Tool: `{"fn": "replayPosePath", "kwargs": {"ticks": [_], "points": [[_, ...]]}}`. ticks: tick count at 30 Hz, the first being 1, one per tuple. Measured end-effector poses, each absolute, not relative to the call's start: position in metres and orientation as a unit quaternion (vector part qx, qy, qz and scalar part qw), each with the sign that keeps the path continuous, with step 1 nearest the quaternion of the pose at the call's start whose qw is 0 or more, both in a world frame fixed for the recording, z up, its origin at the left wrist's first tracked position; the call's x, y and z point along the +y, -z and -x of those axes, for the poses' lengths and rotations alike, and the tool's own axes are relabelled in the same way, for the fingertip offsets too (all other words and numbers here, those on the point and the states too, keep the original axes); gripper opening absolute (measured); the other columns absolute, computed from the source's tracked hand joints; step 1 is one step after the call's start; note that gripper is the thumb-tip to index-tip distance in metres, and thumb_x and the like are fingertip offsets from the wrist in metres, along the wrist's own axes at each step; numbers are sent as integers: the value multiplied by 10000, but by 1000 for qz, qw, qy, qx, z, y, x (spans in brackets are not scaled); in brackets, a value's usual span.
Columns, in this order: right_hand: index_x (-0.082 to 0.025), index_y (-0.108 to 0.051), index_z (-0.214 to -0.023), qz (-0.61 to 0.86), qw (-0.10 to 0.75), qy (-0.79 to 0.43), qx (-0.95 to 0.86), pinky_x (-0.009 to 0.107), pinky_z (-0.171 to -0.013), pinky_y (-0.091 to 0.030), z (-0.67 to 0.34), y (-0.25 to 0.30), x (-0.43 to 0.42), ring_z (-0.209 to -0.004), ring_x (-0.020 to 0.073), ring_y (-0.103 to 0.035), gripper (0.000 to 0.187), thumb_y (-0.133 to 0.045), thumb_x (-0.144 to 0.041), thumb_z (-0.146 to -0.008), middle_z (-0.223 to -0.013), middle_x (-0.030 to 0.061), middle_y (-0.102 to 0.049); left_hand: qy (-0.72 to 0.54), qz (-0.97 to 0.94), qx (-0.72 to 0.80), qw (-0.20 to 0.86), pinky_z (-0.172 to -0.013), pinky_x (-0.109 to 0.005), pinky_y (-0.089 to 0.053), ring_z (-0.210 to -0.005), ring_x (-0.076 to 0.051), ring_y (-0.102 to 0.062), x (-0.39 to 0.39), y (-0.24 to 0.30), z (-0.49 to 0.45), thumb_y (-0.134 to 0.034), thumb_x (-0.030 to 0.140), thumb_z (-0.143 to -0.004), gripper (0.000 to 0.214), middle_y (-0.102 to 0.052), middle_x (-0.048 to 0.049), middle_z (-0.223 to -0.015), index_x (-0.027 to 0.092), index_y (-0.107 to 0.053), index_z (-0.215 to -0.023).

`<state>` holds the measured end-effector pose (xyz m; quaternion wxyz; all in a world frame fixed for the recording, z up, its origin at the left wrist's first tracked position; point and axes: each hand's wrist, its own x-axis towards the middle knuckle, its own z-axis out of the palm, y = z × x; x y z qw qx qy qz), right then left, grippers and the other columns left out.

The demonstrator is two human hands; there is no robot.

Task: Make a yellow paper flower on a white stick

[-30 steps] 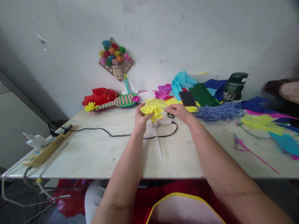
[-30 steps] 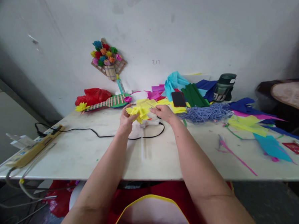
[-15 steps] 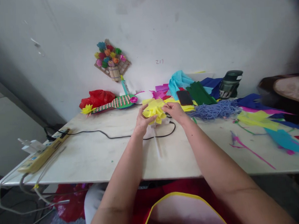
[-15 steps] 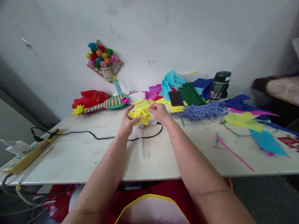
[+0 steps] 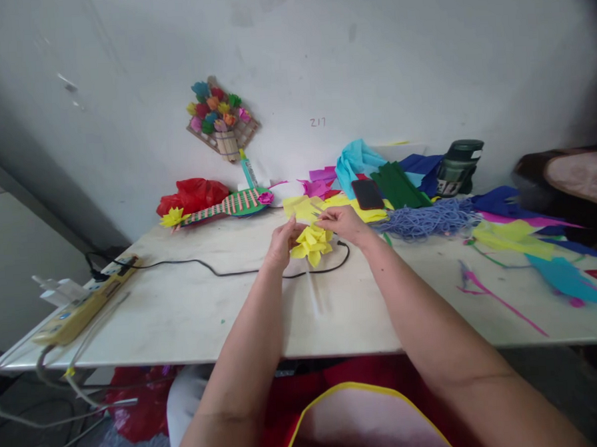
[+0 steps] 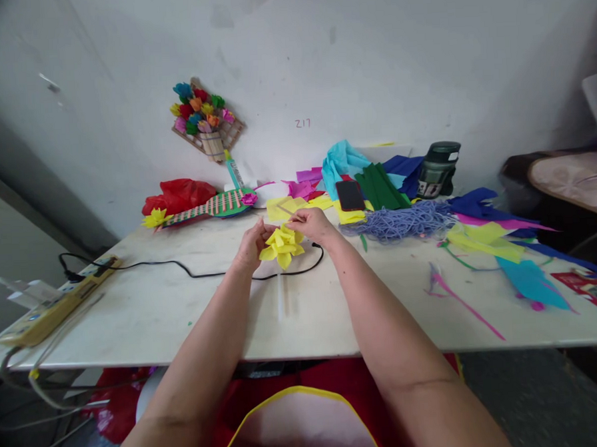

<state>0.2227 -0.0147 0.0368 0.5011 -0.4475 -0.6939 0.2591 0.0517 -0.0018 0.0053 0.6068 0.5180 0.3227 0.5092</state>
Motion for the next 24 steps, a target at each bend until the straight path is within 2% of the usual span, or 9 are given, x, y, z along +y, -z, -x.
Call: {"fn": "replayPosePath", "kwargs": {"ticks": [4, 10, 15, 21, 24], "points": [[-176, -422, -497, 441, 471, -268, -715, 229, -539, -315, -217, -35, -14, -576, 94, -383, 315, -624, -396, -599, -572, -23, -468, -518, -539, 338, 572, -453, -232, -357, -499, -126, -534, -5, -5, -53, -676, 557, -610, 436, -564, -16, -541, 130, -633, -687], [-173, -448, -513, 438, 459, -249, -731, 224, -518, -294, -216, -25, -6, -555, 93, -382, 300, -607, -397, -635, -551, -32, -441, -488, -571, 359, 553, -430, -219, -278, -421, -76, -411, -8, -9, -52, -685, 390, -608, 269, -452, 31, -464, 141, -583, -609], [-161, -568, -600, 446, 434, -191, -759, 222, -508, -270, -215, -24, -5, -563, 103, -397, 223, -574, -369, -679, -533, -27, -450, -472, -578, 387, 542, -431, -218, -277, -427, -78, -409, -8, -10, -52, -657, 326, -577, 199, -492, 29, -479, 141, -603, -625], [-165, -566, -605, 444, 417, -161, -777, 230, -520, -266, -213, -25, -8, -564, 106, -400, 223, -565, -368, -699, -536, -26, -447, -475, -577, 380, 545, -419, -216, -256, -413, -71, -376, -7, -8, -53, -645, 296, -569, 166, -444, 37, -440, 152, -565, -553], [-175, -506, -566, 450, 412, -153, -777, 235, -528, -273, -212, -29, -12, -564, 105, -388, 274, -562, -398, -717, -530, -30, -427, -486, -568, 383, 542, -413, -218, -238, -402, -65, -355, -7, -8, -53, -636, 275, -561, 155, -424, 39, -420, 154, -549, -518]]}}
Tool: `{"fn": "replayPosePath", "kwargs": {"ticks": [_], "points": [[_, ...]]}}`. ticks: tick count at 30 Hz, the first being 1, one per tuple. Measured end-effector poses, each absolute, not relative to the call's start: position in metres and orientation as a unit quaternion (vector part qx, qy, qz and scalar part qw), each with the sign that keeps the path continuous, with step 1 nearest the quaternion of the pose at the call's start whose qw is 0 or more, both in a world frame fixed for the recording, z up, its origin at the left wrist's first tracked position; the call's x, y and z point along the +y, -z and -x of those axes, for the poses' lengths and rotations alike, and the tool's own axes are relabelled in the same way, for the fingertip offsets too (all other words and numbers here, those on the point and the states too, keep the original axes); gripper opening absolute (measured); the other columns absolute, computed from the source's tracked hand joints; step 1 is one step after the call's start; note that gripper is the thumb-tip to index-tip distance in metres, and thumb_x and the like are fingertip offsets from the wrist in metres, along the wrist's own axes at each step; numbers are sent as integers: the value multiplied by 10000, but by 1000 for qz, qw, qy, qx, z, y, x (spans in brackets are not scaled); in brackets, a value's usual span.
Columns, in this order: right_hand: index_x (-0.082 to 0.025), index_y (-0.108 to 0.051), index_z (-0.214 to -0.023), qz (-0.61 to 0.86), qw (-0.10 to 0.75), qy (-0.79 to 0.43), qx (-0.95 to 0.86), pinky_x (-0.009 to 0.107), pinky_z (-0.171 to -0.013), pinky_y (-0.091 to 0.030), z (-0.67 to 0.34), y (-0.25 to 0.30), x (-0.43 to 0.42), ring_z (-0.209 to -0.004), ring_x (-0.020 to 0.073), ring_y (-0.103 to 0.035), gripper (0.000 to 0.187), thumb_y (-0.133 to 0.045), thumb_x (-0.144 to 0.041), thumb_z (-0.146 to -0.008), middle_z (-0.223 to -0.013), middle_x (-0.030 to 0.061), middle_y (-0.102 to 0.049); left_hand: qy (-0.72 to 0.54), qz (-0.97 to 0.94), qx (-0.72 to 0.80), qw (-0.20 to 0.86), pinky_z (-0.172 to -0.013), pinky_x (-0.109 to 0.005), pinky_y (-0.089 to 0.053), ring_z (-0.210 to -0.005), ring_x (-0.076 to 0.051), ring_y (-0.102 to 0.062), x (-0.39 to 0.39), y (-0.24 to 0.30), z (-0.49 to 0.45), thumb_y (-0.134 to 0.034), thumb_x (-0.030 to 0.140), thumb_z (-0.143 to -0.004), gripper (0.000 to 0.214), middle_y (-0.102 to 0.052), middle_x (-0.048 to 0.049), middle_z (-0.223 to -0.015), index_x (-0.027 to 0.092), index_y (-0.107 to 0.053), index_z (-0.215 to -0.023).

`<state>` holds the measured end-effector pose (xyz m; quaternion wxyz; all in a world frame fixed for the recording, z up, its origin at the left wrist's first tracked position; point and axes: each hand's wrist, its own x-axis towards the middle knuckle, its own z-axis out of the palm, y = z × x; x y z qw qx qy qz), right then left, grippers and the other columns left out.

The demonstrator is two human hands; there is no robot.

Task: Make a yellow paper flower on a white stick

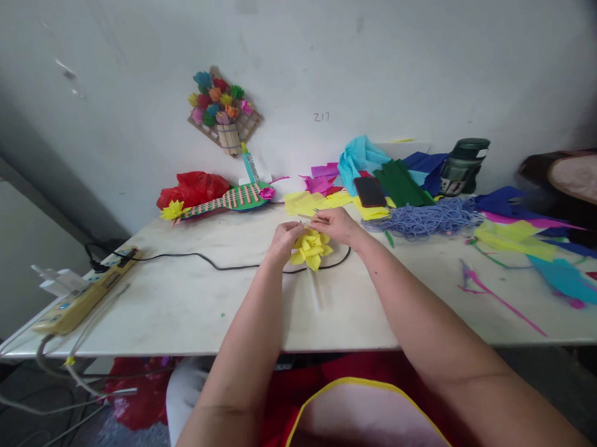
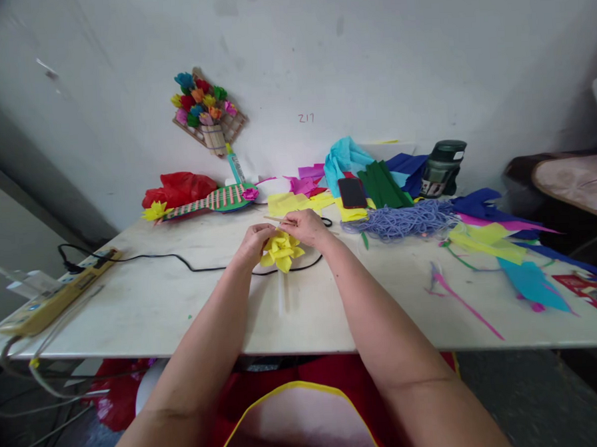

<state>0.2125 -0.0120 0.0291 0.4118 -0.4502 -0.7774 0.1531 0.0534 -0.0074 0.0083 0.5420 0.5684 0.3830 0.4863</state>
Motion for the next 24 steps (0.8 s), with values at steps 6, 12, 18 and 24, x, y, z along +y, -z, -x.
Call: {"fn": "replayPosePath", "kwargs": {"ticks": [6, 12, 18, 24], "points": [[-197, -483, -681, 449, 456, -177, -748, 268, -648, -353, -218, -41, -17, -674, 138, -488, 342, -353, -456, -862, -689, 11, -549, -502, -552, 388, 541, -416, -218, -225, -394, -64, -367, -2, -4, -51, -625, 263, -568, 135, -430, 36, -424, 147, -563, -537], [-196, -481, -682, 445, 466, -163, -747, 264, -611, -342, -224, -40, -13, -629, 128, -445, 256, -451, -409, -820, -642, -7, -503, -521, -529, 391, 544, -399, -216, -214, -385, -57, -348, 0, -5, -48, -649, 271, -548, 154, -428, 41, -418, 152, -554, -523], [-180, -536, -620, 406, 449, -148, -782, 262, -610, -348, -224, -36, -9, -638, 126, -454, 233, -522, -360, -768, -643, 2, -522, -531, -521, 391, 541, -407, -217, -240, -389, -56, -354, -4, -9, -49, -661, 279, -541, 172, -434, 44, -431, 151, -547, -530], [-161, -652, -735, 416, 444, -178, -774, 271, -641, -396, -223, -35, -10, -677, 146, -518, 242, -533, -368, -773, -718, 34, -627, -530, -519, 393, 543, -403, -221, -239, -390, -62, -363, -4, -10, -49, -664, 285, -534, 168, -442, 40, -428, 149, -565, -540]]}}
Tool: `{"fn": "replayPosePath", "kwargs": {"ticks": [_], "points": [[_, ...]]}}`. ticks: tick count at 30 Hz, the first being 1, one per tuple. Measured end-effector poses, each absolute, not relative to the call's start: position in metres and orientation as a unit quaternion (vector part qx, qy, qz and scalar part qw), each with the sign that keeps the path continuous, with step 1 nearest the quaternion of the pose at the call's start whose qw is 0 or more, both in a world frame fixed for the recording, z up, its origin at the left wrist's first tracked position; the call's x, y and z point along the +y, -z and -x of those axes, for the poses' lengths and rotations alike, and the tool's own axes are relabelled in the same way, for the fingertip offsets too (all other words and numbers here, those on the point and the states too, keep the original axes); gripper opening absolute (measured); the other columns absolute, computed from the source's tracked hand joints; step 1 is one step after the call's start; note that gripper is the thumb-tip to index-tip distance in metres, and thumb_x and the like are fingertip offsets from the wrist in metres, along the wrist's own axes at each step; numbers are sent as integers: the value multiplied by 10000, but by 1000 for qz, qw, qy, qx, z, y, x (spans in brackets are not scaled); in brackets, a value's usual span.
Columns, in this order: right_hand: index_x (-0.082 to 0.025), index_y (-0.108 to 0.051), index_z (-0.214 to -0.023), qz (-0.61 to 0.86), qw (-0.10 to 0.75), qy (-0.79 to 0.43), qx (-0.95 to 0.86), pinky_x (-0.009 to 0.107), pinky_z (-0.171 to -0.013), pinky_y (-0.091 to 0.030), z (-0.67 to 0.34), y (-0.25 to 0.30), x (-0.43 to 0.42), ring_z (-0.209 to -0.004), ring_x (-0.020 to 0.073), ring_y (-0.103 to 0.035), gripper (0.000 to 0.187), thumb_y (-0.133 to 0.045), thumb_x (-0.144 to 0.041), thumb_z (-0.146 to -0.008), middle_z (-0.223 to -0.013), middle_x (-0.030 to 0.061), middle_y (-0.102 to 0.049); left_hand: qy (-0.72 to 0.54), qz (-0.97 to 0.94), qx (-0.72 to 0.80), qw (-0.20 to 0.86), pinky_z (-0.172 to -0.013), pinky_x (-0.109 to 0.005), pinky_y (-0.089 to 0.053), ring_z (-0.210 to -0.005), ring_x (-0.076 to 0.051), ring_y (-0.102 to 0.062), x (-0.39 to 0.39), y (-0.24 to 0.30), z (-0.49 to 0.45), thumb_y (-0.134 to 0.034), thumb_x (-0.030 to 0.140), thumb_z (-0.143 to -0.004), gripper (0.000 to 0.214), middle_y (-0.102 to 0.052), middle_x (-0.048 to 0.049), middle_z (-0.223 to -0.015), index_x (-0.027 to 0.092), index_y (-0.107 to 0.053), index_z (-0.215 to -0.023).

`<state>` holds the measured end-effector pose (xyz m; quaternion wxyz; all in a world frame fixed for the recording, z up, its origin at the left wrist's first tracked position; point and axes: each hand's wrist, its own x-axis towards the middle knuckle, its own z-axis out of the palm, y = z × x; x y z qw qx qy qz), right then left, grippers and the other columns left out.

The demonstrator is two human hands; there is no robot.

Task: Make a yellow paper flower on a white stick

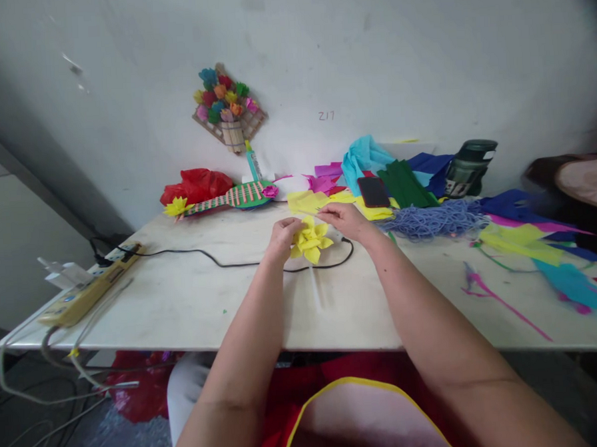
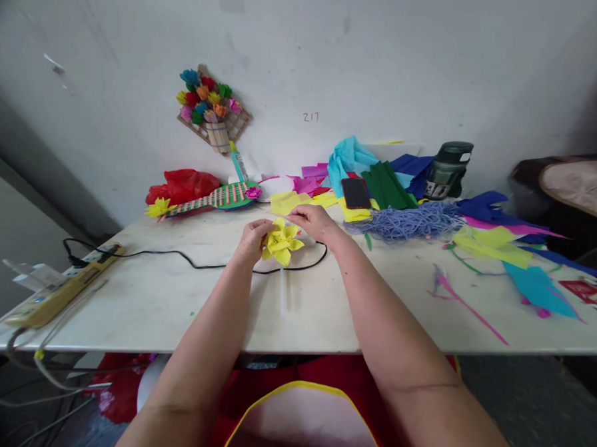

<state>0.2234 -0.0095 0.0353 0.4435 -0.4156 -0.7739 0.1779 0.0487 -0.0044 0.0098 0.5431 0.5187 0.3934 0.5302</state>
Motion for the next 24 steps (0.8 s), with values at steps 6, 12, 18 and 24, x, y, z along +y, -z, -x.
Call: {"fn": "replayPosePath", "kwargs": {"ticks": [6, 12, 18, 24], "points": [[-168, -710, -783, 420, 434, -195, -773, 299, -712, -439, -223, -35, -10, -775, 187, -590, 273, -532, -375, -792, -810, 56, -692, -536, -523, 387, 539, -396, -213, -247, -388, -64, -371, -4, -10, -49, -670, 285, -534, 164, -448, 43, -425, 150, -580, -564], [-172, -728, -839, 413, 431, -162, -785, 312, -751, -453, -223, -36, -10, -831, 197, -612, 247, -534, -321, -809, -880, 79, -699, -533, -527, 392, 533, -419, -217, -273, -408, -75, -410, -4, -10, -49, -662, 278, -529, 155, -500, 32, -458, 150, -595, -586], [-182, -729, -898, 425, 417, -98, -797, 289, -751, -465, -224, -36, -9, -830, 178, -618, 237, -543, -305, -819, -898, 71, -699, -527, -547, 388, 522, -436, -211, -290, -423, -71, -431, -6, -11, -50, -657, 284, -538, 166, -533, 30, -480, 141, -603, -603], [-210, -712, -991, 450, 394, -143, -789, 319, -829, -485, -222, -32, -7, -937, 196, -641, 253, -547, -295, -819, -1021, 61, -706, -535, -548, 371, 525, -452, -211, -296, -436, -70, -439, -8, -13, -51, -648, 276, -538, 162, -536, 31, -488, 137, -598, -606]]}}
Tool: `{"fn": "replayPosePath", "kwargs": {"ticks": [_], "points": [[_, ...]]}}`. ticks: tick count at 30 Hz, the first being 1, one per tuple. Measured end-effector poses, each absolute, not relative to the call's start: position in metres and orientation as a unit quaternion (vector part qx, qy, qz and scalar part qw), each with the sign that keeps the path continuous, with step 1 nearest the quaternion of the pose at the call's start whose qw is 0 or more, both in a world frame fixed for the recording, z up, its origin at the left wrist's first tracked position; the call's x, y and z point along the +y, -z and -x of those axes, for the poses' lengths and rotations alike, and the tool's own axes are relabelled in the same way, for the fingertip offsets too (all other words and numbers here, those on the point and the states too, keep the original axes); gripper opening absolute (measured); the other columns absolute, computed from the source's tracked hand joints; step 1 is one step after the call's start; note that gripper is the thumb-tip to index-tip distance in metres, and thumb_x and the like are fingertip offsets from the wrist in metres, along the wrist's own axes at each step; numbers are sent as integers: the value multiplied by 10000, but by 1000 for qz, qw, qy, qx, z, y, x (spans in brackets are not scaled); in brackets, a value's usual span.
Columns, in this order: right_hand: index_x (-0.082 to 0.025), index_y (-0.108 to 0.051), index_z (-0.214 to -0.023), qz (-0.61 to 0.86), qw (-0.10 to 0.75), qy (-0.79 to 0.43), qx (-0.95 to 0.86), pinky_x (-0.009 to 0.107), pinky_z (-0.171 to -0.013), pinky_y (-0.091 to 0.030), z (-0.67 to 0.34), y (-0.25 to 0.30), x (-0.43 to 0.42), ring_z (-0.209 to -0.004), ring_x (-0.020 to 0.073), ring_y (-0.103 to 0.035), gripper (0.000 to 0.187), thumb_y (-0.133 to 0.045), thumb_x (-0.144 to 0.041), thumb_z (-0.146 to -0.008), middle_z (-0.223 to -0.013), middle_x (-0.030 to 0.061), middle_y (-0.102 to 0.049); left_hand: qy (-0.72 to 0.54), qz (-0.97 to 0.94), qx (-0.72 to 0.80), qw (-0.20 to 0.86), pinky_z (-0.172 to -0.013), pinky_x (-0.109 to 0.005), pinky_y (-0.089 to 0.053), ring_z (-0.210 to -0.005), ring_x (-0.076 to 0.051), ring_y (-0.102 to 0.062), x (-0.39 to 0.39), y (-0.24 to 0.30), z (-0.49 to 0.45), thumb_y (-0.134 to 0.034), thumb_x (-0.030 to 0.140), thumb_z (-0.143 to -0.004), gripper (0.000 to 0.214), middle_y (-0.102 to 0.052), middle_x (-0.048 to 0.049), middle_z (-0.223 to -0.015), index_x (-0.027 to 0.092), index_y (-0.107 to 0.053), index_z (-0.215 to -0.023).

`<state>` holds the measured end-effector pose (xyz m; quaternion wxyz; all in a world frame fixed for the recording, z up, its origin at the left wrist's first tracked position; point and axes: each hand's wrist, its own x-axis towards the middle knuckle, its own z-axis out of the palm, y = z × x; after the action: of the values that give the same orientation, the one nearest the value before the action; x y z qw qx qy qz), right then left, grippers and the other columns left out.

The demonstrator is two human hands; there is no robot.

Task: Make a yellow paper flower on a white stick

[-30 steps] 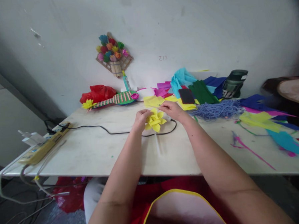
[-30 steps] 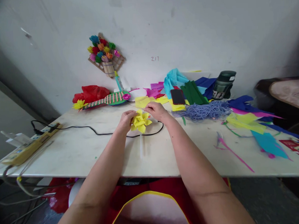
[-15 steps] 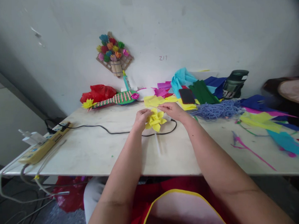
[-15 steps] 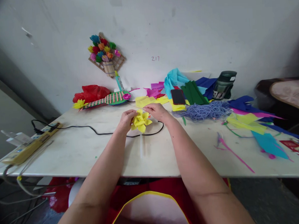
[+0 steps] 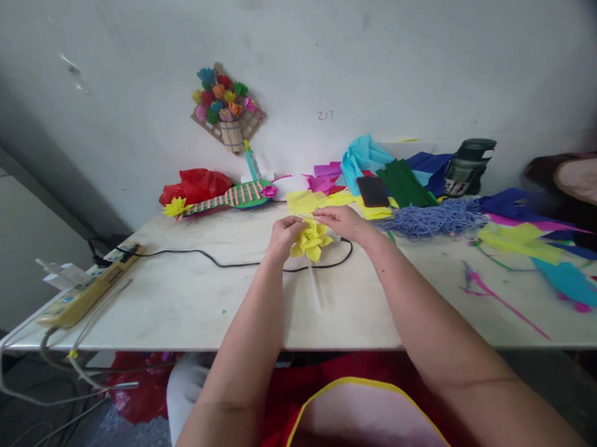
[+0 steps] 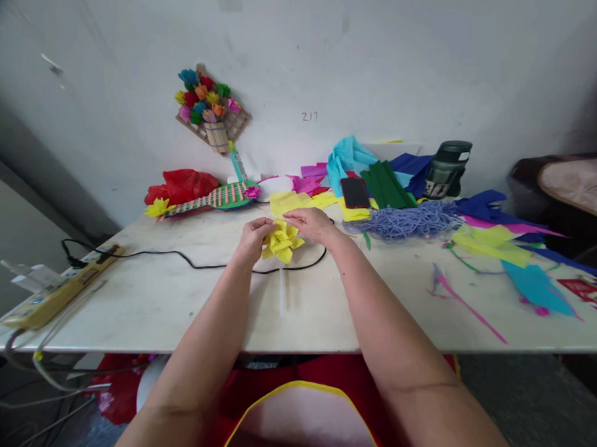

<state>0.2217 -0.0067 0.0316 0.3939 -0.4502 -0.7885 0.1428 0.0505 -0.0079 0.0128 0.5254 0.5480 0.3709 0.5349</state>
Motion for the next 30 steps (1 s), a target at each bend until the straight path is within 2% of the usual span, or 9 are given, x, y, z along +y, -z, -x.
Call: {"fn": "replayPosePath", "kwargs": {"ticks": [5, 17, 23, 30], "points": [[-216, -713, -994, 460, 383, -138, -789, 337, -820, -491, -222, -29, -5, -923, 208, -647, 252, -551, -302, -822, -1006, 58, -712, -529, -559, 371, 520, -466, -214, -308, -456, -76, -457, -8, -12, -51, -650, 275, -543, 161, -556, 21, -515, 137, -598, -606], [-209, -723, -970, 401, 382, -80, -829, 263, -696, -453, -223, -29, -2, -761, 152, -592, 241, -538, -282, -835, -828, 54, -672, -498, -553, 341, 574, -494, -216, -342, -495, -95, -504, -4, -7, -48, -664, 278, -559, 195, -576, 5, -547, 128, -638, -681], [-206, -717, -997, 381, 375, -96, -840, 262, -732, -456, -223, -28, -1, -809, 158, -608, 254, -522, -252, -841, -895, 62, -699, -501, -543, 353, 574, -484, -223, -332, -475, -97, -498, -2, -6, -48, -658, 259, -557, 166, -575, 2, -536, 127, -621, -651], [-226, -687, -1077, 401, 338, -42, -851, 262, -718, -437, -223, -26, -1, -820, 169, -597, 304, -472, -281, -868, -898, 69, -662, -511, -521, 357, 583, -503, -227, -353, -484, -97, -499, -2, -5, -49, -648, 242, -547, 146, -568, 6, -535, 128, -605, -628]]}}
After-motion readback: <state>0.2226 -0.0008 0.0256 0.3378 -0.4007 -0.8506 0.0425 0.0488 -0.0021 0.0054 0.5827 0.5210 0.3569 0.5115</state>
